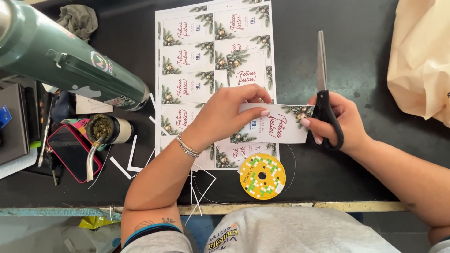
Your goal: Cutting individual cards from a printed sheet using scissors.
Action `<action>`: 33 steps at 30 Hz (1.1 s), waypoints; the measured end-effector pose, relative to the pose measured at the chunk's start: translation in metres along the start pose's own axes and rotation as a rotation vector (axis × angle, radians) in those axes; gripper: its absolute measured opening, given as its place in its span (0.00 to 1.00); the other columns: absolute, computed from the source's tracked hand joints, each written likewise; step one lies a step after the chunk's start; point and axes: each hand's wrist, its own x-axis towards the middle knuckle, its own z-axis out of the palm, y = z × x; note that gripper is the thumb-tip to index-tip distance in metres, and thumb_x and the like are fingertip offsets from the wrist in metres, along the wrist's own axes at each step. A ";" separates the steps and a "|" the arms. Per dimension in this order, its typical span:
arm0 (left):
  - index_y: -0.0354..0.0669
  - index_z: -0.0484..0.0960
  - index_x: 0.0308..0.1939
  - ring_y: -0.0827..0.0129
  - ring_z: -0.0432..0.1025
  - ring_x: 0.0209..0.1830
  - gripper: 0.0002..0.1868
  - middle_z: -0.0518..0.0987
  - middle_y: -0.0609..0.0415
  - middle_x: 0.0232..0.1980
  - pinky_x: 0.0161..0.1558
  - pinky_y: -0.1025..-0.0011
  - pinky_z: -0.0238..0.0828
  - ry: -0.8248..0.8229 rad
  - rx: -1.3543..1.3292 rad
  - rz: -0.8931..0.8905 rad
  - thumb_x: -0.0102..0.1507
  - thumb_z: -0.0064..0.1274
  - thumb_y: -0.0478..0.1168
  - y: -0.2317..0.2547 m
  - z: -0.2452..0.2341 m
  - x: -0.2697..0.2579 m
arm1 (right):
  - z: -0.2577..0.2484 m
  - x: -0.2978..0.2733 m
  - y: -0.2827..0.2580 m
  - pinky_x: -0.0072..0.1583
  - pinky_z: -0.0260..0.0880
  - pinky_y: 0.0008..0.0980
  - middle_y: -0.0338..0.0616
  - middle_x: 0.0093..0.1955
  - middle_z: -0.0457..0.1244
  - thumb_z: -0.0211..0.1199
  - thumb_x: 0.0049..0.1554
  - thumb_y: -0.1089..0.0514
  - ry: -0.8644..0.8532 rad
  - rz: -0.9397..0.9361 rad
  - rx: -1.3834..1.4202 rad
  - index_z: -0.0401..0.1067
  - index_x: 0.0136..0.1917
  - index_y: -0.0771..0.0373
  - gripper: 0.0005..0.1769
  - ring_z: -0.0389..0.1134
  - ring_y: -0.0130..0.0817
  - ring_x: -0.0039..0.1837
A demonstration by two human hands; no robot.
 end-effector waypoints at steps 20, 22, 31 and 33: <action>0.26 0.76 0.59 0.60 0.81 0.38 0.29 0.84 0.38 0.46 0.40 0.66 0.82 0.082 -0.722 -0.287 0.63 0.62 0.48 -0.042 0.096 0.020 | 0.018 -0.002 0.021 0.25 0.57 0.26 0.47 0.19 0.53 0.66 0.53 0.72 0.232 0.046 0.129 0.62 0.48 0.62 0.16 0.58 0.32 0.19; 0.23 0.75 0.58 0.64 0.80 0.31 0.30 0.84 0.38 0.44 0.33 0.71 0.82 0.124 -0.767 -0.309 0.62 0.62 0.46 -0.038 0.089 0.023 | 0.017 0.001 0.023 0.25 0.59 0.27 0.50 0.18 0.54 0.68 0.51 0.74 0.180 0.055 0.077 0.62 0.46 0.63 0.17 0.59 0.35 0.18; 0.41 0.33 0.81 0.49 0.80 0.46 0.53 0.81 0.31 0.51 0.45 0.60 0.82 0.227 -0.589 -0.164 0.67 0.57 0.43 -0.062 0.100 0.017 | 0.009 0.013 0.026 0.28 0.59 0.27 0.50 0.19 0.56 0.66 0.56 0.72 0.155 0.039 -0.087 0.64 0.47 0.67 0.11 0.59 0.34 0.19; 0.41 0.29 0.80 0.45 0.79 0.51 0.55 0.76 0.25 0.59 0.49 0.59 0.84 0.193 -0.739 -0.130 0.65 0.58 0.36 -0.061 0.100 0.020 | 0.004 0.011 0.031 0.28 0.62 0.27 0.52 0.21 0.57 0.68 0.55 0.72 0.141 0.043 -0.110 0.66 0.49 0.69 0.12 0.61 0.35 0.20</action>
